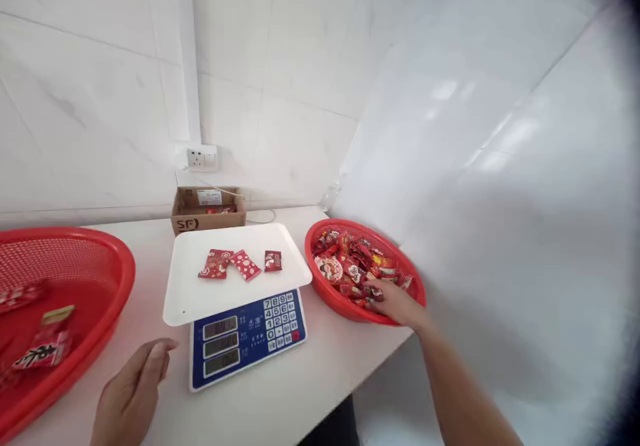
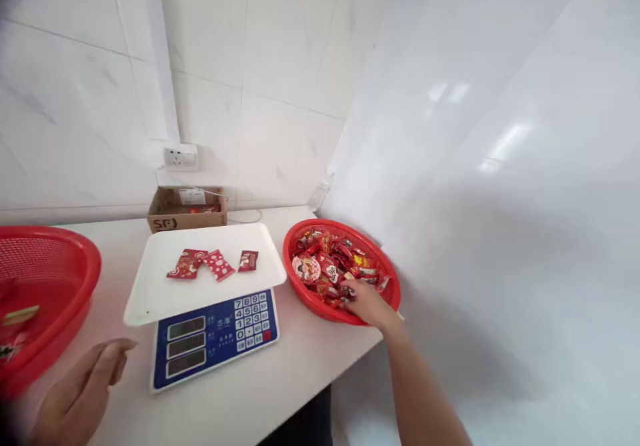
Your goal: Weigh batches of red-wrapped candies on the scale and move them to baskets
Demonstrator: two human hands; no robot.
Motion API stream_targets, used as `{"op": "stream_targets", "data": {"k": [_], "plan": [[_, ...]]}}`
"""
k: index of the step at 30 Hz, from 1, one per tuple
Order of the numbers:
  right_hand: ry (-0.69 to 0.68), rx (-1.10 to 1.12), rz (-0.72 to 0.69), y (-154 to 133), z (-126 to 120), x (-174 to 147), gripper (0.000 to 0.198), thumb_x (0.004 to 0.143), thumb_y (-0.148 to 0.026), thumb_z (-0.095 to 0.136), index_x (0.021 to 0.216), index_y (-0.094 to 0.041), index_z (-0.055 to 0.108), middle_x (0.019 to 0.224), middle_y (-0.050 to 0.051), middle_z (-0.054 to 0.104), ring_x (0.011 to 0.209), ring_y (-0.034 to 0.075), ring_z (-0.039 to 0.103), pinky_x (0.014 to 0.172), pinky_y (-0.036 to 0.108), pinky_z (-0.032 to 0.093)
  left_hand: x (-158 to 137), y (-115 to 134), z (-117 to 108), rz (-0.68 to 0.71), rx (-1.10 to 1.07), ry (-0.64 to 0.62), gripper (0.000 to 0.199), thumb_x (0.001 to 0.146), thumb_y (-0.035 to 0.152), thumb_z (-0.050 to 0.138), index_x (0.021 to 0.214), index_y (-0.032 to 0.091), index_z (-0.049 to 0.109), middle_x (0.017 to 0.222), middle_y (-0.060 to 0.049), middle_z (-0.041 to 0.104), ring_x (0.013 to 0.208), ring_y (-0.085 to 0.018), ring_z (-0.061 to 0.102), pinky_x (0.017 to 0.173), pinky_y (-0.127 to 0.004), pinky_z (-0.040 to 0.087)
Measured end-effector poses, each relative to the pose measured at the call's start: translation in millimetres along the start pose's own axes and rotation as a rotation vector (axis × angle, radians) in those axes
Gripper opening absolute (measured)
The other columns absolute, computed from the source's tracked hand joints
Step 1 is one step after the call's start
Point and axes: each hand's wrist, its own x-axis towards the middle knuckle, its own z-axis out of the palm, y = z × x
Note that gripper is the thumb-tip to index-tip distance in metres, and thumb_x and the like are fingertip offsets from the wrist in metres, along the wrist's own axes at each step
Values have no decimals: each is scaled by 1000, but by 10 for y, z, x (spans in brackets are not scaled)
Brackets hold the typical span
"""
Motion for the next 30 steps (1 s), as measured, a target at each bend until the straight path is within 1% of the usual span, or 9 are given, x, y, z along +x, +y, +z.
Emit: {"op": "stream_targets", "data": {"k": [4, 11, 15, 20, 22, 24, 26, 28, 30], "plan": [[63, 147, 28, -61, 28, -1, 36, 70, -19, 58, 106, -21, 63, 110, 5, 66, 102, 21, 61, 89, 31, 45, 26, -7, 8, 10, -12, 43, 46, 75, 63, 36, 78, 23, 58, 56, 3, 51, 54, -14, 54, 51, -22, 45], [387, 290, 138, -330, -104, -59, 34, 71, -30, 59, 103, -23, 65, 107, 5, 68, 100, 24, 61, 89, 39, 44, -10, 55, -4, 44, -85, 23, 42, 78, 59, 38, 80, 22, 57, 53, 4, 48, 49, -12, 50, 47, -21, 42], [443, 403, 41, -716, -118, -76, 34, 72, -34, 59, 104, -24, 65, 110, 4, 66, 102, 24, 59, 89, 40, 44, -37, 81, -6, 66, -125, 42, 40, 80, 56, 38, 80, 21, 58, 52, 5, 45, 48, -12, 46, 45, -20, 40], [318, 595, -314, -1460, 151, 13, 29, 75, -28, 58, 103, -22, 65, 109, 5, 66, 101, 21, 59, 92, 37, 44, -41, 82, 1, 74, -138, 42, 39, 82, 53, 38, 81, 20, 59, 52, 4, 46, 49, -12, 47, 47, -21, 40], [262, 617, -454, -1763, 288, 66, 29, 78, -25, 56, 106, -24, 64, 112, 5, 65, 103, 20, 59, 93, 37, 43, -35, 84, 7, 76, -145, 58, 40, 82, 54, 39, 81, 20, 59, 52, 4, 45, 49, -12, 47, 47, -21, 40], [223, 562, -574, -2010, 404, 119, 34, 81, -26, 53, 114, -25, 61, 122, 5, 60, 114, 20, 52, 99, 38, 38, -28, 87, 11, 70, -162, 76, 40, 82, 54, 39, 83, 20, 59, 52, 5, 44, 49, -12, 47, 47, -21, 39], [167, 418, -597, -2185, 491, 172, 42, 83, -31, 53, 125, -26, 55, 137, 6, 48, 129, 23, 36, 106, 43, 28, -24, 88, 10, 64, -173, 86, 40, 82, 54, 39, 84, 19, 59, 52, 5, 44, 50, -12, 47, 48, -21, 39], [70, 257, -529, -2299, 552, 223, 53, 83, -41, 52, 134, -28, 45, 148, 8, 31, 138, 28, 17, 108, 52, 16, -26, 85, 6, 61, -173, 88, 40, 82, 53, 39, 84, 19, 60, 53, 4, 45, 51, -12, 47, 49, -22, 40], [-33, 151, -461, -2381, 592, 267, 61, 83, -52, 49, 138, -31, 37, 152, 9, 18, 139, 33, 5, 106, 59, 9, -33, 81, 2, 57, -174, 78, 40, 82, 53, 39, 84, 20, 60, 54, 4, 46, 52, -12, 48, 50, -22, 40]]}}
